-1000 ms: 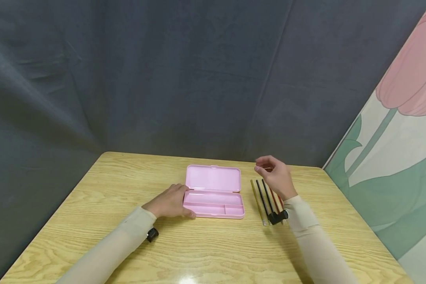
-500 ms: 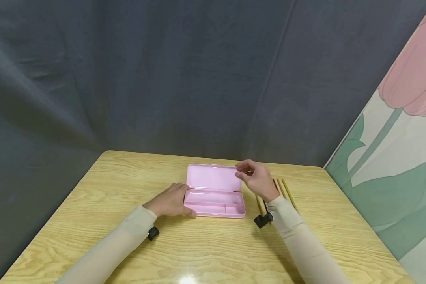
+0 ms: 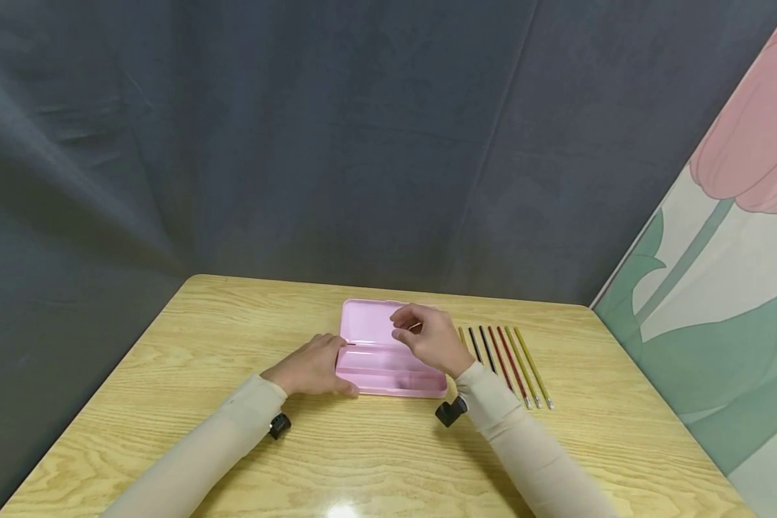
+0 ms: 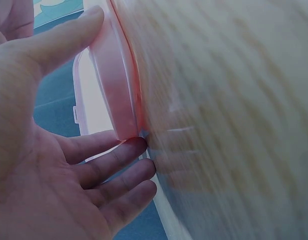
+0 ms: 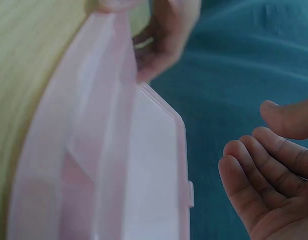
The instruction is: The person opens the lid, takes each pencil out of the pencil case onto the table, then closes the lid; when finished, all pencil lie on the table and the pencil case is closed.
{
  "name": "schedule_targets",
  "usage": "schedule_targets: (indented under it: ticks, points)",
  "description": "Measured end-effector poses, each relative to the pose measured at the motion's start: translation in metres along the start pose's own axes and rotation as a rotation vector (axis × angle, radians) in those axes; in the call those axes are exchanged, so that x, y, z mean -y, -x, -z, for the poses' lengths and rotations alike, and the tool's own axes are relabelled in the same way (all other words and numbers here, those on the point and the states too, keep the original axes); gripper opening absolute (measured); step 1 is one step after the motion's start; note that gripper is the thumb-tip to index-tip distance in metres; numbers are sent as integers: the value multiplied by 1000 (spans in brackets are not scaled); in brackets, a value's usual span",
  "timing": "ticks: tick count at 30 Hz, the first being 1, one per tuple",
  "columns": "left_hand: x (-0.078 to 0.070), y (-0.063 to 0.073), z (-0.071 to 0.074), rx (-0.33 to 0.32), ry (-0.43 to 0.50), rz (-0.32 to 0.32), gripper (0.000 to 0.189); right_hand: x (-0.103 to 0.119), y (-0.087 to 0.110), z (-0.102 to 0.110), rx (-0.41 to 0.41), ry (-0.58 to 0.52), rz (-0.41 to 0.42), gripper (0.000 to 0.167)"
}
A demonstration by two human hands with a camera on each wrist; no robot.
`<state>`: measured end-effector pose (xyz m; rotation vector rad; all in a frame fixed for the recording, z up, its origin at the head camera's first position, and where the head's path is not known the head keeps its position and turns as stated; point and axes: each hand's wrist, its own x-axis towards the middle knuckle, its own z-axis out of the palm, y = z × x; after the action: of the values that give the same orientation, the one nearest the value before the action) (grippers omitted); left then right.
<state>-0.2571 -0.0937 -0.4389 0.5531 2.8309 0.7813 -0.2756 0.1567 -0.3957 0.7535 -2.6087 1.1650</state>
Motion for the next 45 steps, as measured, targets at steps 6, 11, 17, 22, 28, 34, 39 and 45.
schedule_targets:
  ticks: [6, 11, 17, 22, 28, 34, 39, 45]
  points:
    - [0, -1, 0, -6, -11, -6, 93, 0, 0, -17, 78, 27, 17, 18]
    - [0, 0, 0, -6, -6, -11, 93, -3, 3, -25, 137, 68, 4, 16]
    - [1, 0, 1, 0, 1, -13, 93, -7, 6, -33, 217, 135, 12, 11]
    - [1, 1, 1, -2, -10, -20, 93, -11, 8, -39, 253, 187, 27, 9]
    - [1, 1, 1, 5, -13, -14, 93, -13, 9, -41, 322, 203, 24, 12]
    - [1, 0, 1, 3, -17, -14, 92, -16, 10, -44, 337, 199, 46, 13]
    - [0, 2, 1, -2, -2, -21, 88, -17, 10, -48, 341, 208, 38, 14]
    - [-1, 3, 2, -6, 2, -22, 87, -18, 9, -51, 362, 237, 45, 19]
